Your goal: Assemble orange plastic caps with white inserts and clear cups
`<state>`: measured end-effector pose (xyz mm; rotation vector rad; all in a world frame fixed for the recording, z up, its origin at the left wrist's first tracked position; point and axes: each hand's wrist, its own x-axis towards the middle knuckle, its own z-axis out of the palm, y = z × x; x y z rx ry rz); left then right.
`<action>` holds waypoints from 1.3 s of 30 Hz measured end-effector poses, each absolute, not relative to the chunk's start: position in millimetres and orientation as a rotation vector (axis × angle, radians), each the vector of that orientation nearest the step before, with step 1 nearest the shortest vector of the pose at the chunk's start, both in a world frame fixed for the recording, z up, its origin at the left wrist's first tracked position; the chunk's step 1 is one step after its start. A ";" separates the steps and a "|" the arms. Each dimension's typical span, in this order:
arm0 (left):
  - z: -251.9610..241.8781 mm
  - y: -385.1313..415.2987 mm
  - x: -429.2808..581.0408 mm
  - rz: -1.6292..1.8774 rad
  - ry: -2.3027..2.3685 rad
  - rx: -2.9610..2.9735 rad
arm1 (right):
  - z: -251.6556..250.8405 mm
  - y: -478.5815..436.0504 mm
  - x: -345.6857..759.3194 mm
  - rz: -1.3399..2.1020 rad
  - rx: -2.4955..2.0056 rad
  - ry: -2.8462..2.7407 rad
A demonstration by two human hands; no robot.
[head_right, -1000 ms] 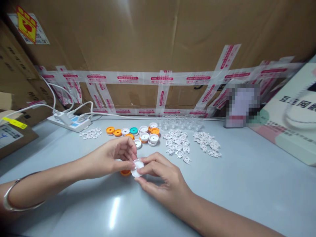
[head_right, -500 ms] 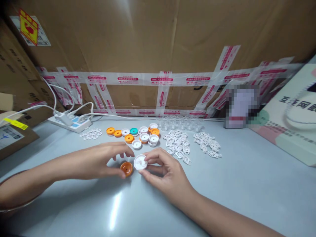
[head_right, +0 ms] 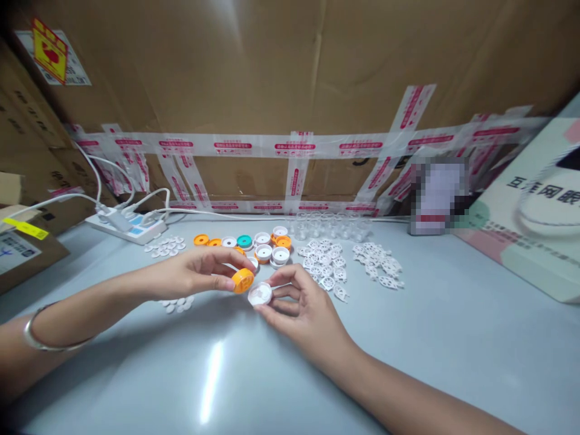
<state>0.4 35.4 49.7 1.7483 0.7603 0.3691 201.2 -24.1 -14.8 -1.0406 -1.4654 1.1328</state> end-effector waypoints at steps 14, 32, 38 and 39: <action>47.0 24.9 10.0 0.393 0.823 1.906 | -14.1 -24.7 199.1 1.174 -1.046 -1.493; 39.6 8.9 15.1 0.472 0.845 2.379 | -11.5 -28.5 196.0 1.199 -1.034 -1.509; 37.6 8.1 16.4 0.496 0.835 2.387 | -11.8 -30.3 195.9 1.228 -1.041 -1.448; 37.8 8.1 16.4 0.494 0.832 2.385 | -11.9 -30.4 195.8 1.237 -1.042 -1.433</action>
